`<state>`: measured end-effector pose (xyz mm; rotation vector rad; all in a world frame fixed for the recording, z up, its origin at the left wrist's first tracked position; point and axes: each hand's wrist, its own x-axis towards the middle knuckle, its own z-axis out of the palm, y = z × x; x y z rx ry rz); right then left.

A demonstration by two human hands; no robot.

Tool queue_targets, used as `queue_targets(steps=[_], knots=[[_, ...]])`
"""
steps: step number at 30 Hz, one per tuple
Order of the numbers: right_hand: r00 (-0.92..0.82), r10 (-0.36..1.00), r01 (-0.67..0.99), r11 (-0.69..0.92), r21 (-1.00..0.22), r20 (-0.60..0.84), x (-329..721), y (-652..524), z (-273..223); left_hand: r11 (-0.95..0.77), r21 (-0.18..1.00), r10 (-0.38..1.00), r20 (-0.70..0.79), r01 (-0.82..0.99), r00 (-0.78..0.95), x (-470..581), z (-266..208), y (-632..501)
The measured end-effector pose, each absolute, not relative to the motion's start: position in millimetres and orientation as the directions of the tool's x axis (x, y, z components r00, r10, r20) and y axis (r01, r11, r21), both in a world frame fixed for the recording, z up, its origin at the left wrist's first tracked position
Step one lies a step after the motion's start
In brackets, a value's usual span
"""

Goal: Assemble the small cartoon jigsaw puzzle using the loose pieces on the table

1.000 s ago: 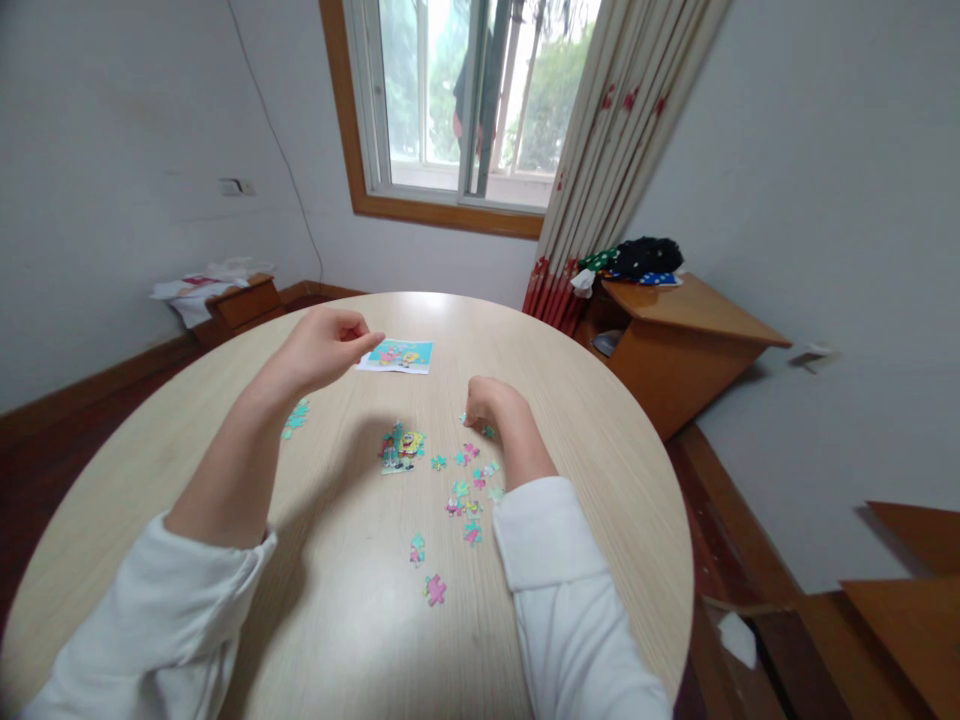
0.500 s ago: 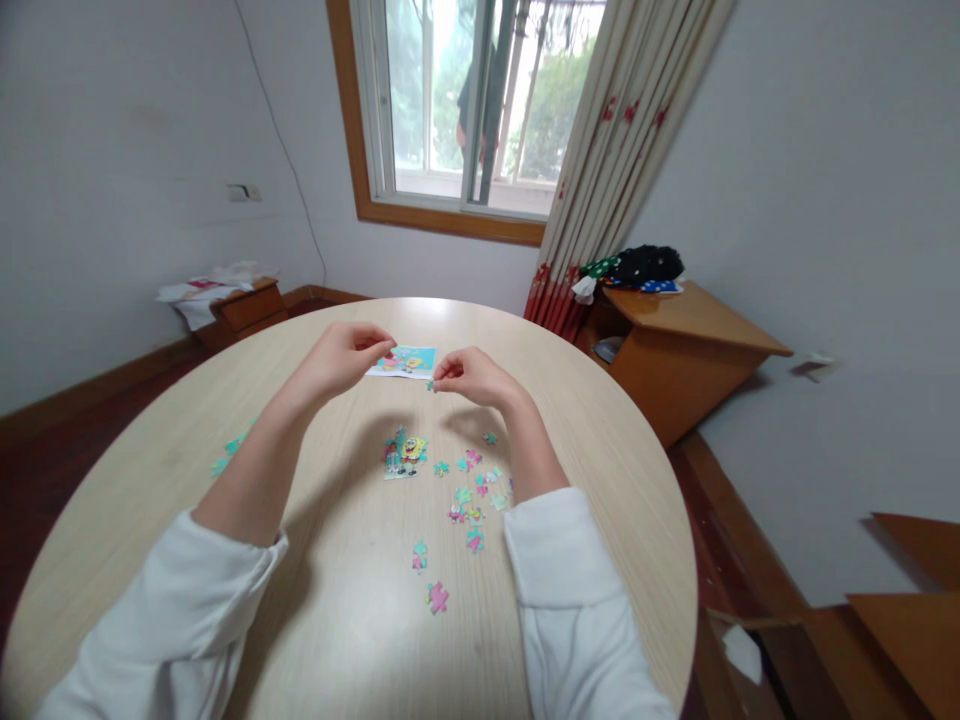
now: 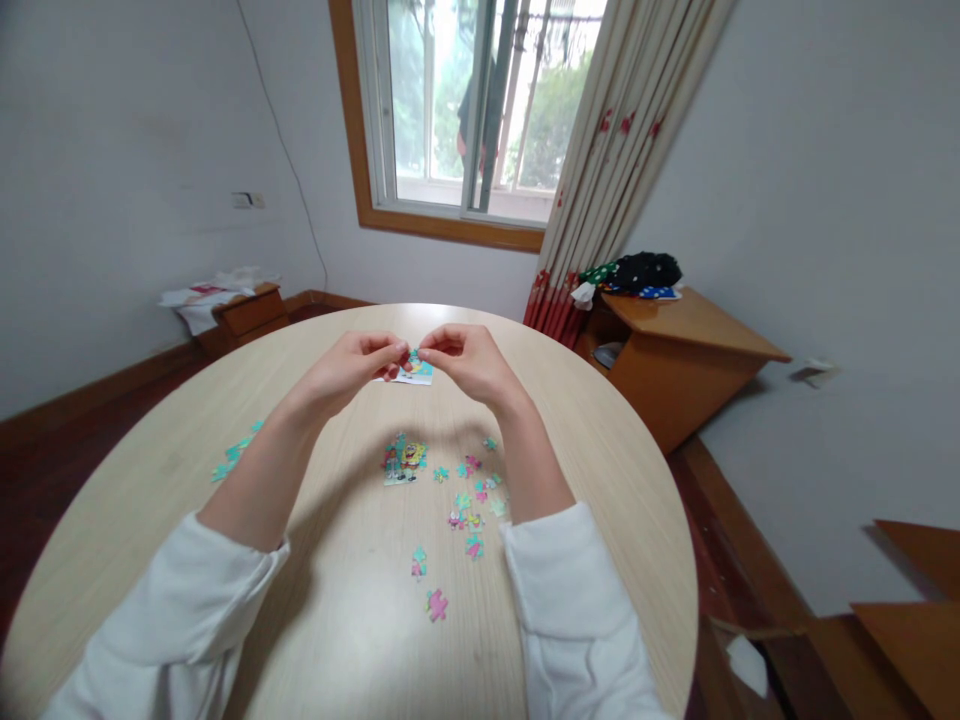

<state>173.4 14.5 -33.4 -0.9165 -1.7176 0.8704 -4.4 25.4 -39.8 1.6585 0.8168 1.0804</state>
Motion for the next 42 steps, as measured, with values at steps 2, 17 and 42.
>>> queue_targets(steps=[2,17,42], knots=[[-0.241,0.874,0.182,0.467,-0.865,0.421,173.0,14.5,-33.1,-0.316,0.948,0.880,0.285,0.022,0.379,-4.9,-39.1,25.4],[-0.074,0.813,0.165,0.581,-0.797,0.577,167.4,11.8,-29.3,-0.349,0.935,0.920,0.356,-0.071,0.164,-0.5,-26.3,19.6],[-0.009,0.733,0.319,0.646,-0.693,0.680,158.9,2.6,-19.1,-0.496,0.865,0.863,0.500,-0.075,0.069,-0.3,-15.2,11.9]])
